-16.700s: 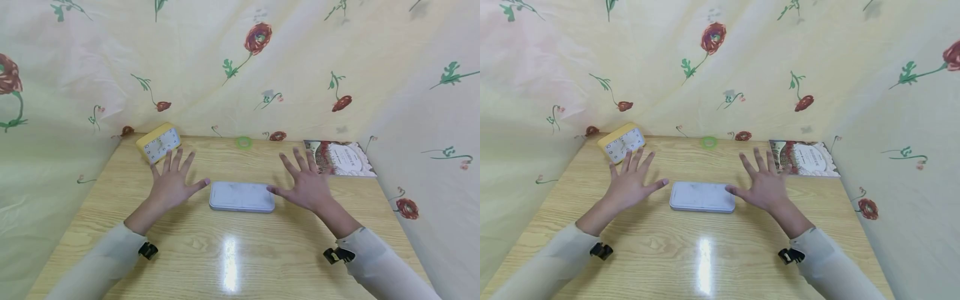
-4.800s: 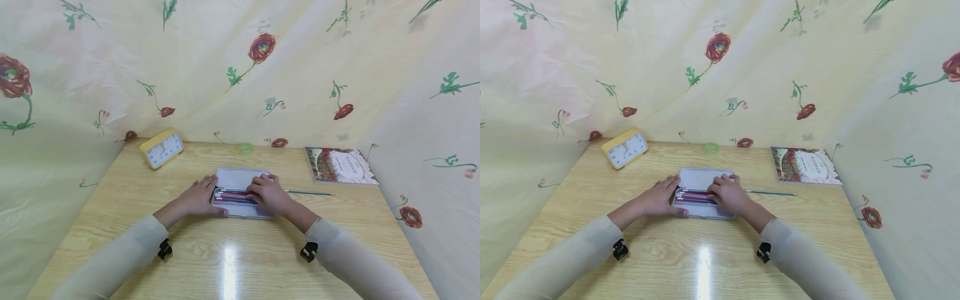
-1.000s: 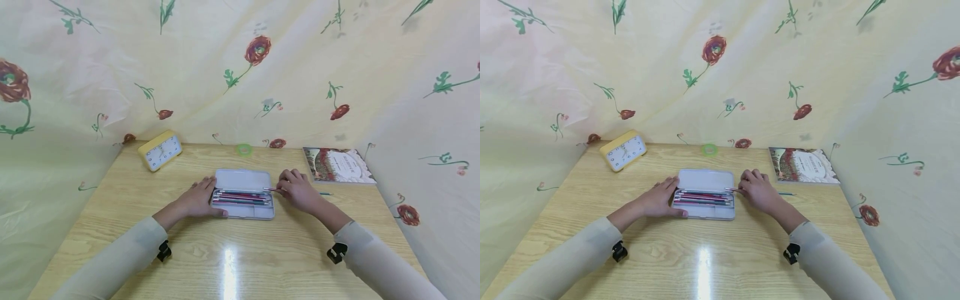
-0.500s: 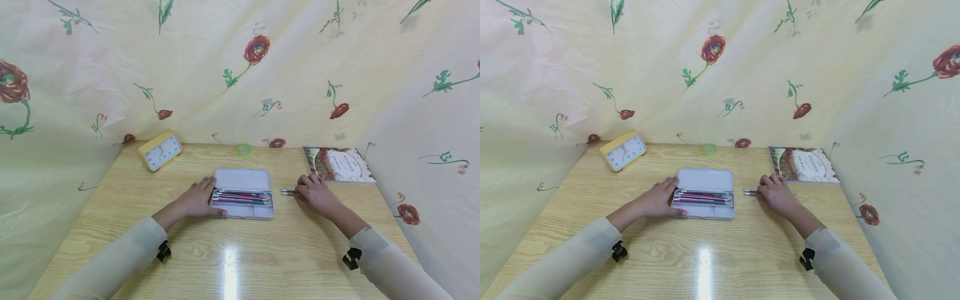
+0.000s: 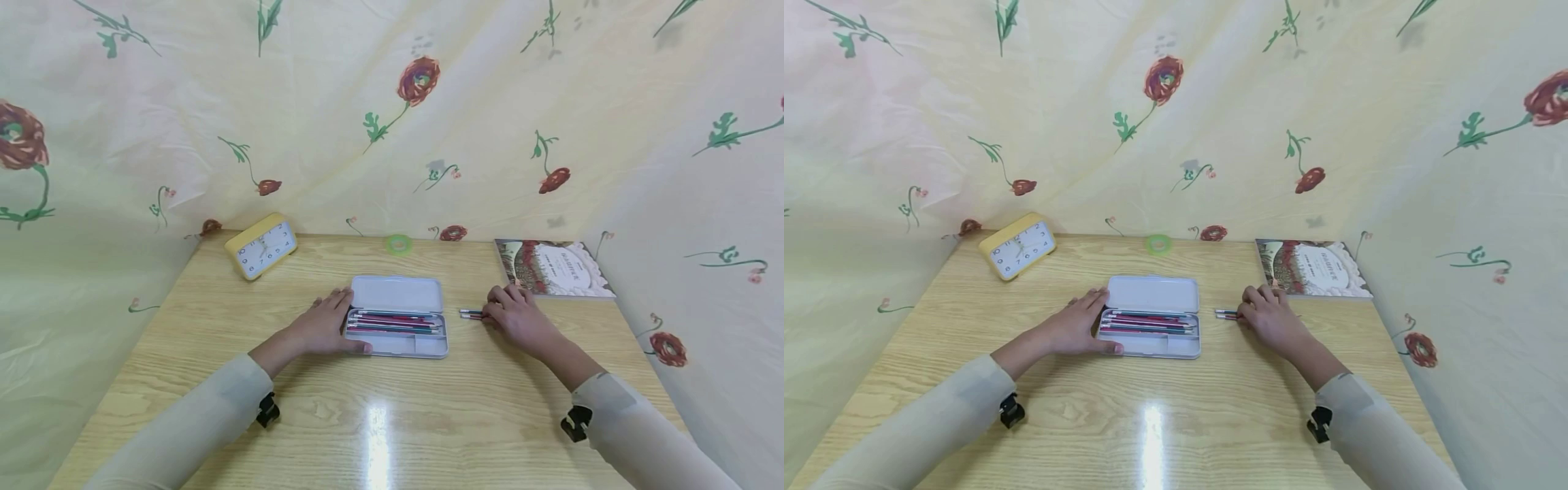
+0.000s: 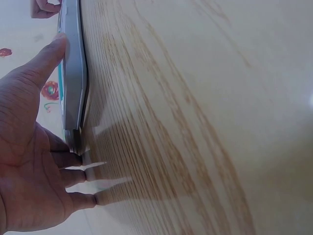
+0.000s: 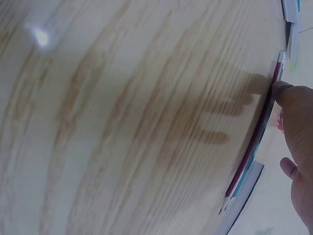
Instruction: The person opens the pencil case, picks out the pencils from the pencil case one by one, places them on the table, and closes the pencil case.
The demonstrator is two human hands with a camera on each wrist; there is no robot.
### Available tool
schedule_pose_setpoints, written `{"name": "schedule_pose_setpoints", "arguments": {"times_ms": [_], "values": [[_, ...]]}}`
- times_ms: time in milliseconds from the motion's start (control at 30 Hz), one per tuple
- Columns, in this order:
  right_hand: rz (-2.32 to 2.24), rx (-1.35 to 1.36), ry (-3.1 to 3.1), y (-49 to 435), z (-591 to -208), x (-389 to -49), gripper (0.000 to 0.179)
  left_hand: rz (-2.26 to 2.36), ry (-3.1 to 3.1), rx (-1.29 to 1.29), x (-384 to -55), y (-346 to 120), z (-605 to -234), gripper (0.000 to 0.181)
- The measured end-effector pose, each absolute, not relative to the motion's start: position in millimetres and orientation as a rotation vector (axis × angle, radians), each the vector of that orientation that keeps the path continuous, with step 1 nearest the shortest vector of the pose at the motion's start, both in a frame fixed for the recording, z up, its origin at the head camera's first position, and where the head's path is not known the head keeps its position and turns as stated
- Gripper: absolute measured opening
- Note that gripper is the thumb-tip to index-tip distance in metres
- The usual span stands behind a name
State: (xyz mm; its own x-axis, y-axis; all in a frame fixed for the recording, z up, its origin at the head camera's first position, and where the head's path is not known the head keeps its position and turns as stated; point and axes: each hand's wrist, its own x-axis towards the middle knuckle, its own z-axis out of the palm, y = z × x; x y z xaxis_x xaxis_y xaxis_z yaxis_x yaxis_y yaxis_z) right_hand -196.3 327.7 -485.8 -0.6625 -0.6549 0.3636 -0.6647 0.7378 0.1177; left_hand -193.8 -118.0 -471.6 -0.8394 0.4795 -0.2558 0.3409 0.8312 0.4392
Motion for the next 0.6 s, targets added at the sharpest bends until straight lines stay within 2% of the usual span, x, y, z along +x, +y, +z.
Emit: {"name": "schedule_pose_setpoints", "arguments": {"times_ms": [200,400,600], "values": [[0.069,1.057,-2.540,305,-478,-198,0.012,0.539,2.654,0.614,-194,-118,-471,0.136],[0.140,1.138,-2.569,261,-473,-199,0.015,0.544,2.644,0.616,-193,-119,-470,0.136],[0.281,1.210,-2.609,215,-469,-200,0.009,0.538,2.639,0.606,-192,-118,-465,0.135]]}}
